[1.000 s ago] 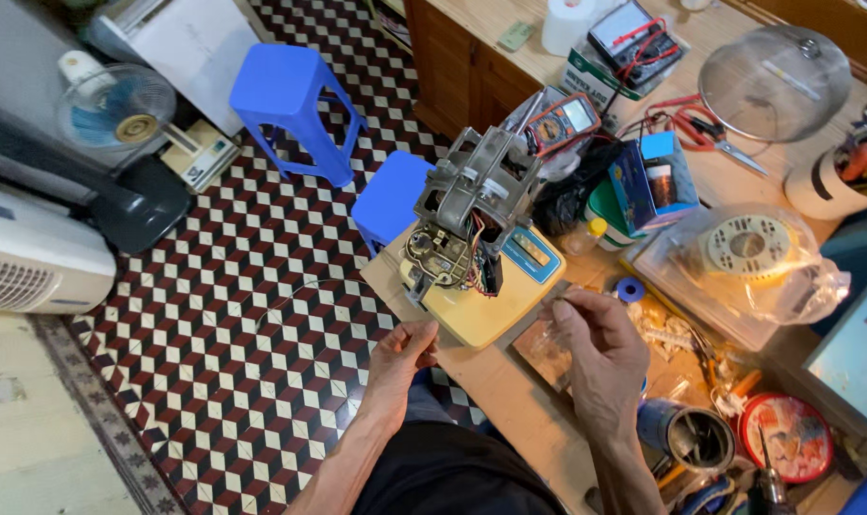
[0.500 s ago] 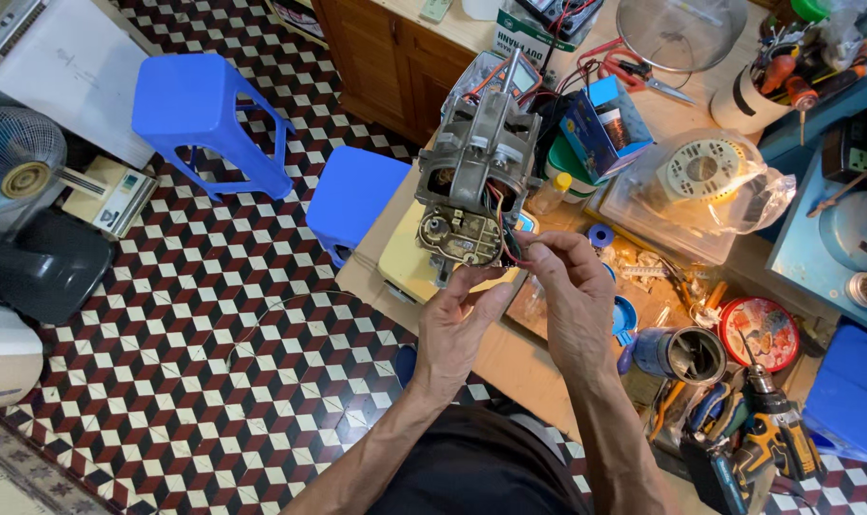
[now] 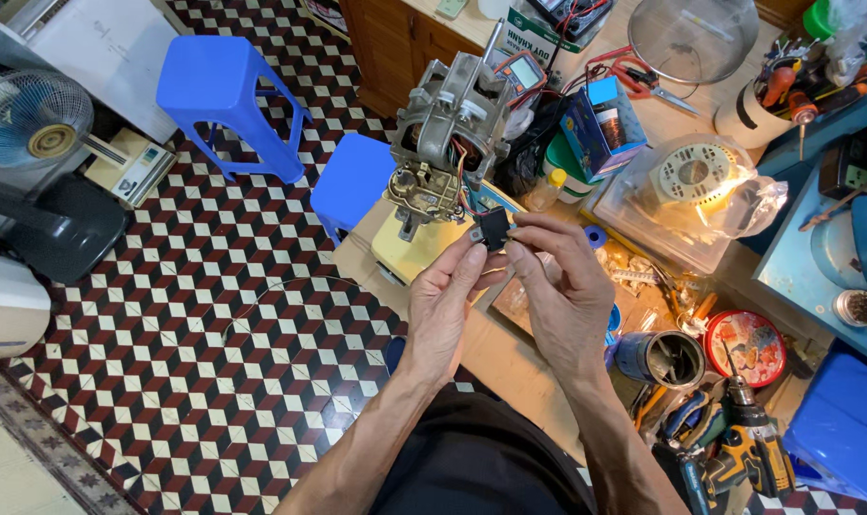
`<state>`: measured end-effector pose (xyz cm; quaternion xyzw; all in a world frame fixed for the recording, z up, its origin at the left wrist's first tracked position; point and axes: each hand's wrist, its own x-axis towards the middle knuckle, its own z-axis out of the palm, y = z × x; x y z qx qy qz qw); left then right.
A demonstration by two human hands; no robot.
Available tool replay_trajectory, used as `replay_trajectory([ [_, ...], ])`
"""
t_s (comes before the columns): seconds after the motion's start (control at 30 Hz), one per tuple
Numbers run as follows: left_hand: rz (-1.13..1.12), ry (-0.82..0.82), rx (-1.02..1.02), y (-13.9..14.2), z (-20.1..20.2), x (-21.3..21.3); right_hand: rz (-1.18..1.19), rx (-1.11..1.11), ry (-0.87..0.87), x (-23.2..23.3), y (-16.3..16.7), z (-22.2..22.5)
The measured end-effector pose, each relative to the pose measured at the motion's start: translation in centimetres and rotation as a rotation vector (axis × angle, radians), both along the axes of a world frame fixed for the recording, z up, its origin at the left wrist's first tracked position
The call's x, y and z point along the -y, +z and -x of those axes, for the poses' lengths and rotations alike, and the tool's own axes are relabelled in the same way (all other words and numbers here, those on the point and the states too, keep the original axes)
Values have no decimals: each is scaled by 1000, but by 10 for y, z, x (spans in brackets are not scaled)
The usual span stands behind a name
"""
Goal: The person uses a screwdriver and pliers to adjust and tighten components on a motor assembly clamped to a workbench. They then remove the assembly, inspect it, and handle a small blue plastic container and a small metal part before placing the assembly back on the bench.
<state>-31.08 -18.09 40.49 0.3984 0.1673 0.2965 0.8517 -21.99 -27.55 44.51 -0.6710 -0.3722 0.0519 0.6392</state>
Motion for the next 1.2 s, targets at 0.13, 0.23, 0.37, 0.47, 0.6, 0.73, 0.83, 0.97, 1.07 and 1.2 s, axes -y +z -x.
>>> replay_trajectory([
  [0.13, -90, 20, -8, 4, -1, -2, 160, 279, -23, -9, 16, -6],
  [0.23, -143, 29, -36, 8, -2, -4, 172, 480, -11, -18, 23, -12],
  [0.37, -138, 28, -27, 13, -8, -4, 205, 501, -20, -23, 26, -14],
  [0.47, -123, 13, 29, 14, -10, -4, 220, 493, -32, -26, 26, -13],
  [0.6, -78, -17, 24, 11, -8, -6, 213, 562, -38, -28, 29, -13],
  [0.73, 104, -28, 77, 5, -7, -8, 229, 605, -11, -26, 35, -12],
  [0.83, 235, -1, 86, 3, -8, -11, 228, 703, 12, -26, 39, -10],
  [0.97, 317, -26, 94, 5, -11, -14, 254, 691, 26, -29, 42, -12],
  [1.07, 297, -33, 47, 12, -10, -13, 274, 681, -19, -31, 42, -11],
  [1.2, 255, -26, -2, 24, -7, -15, 276, 630, -51, -33, 41, -6],
])
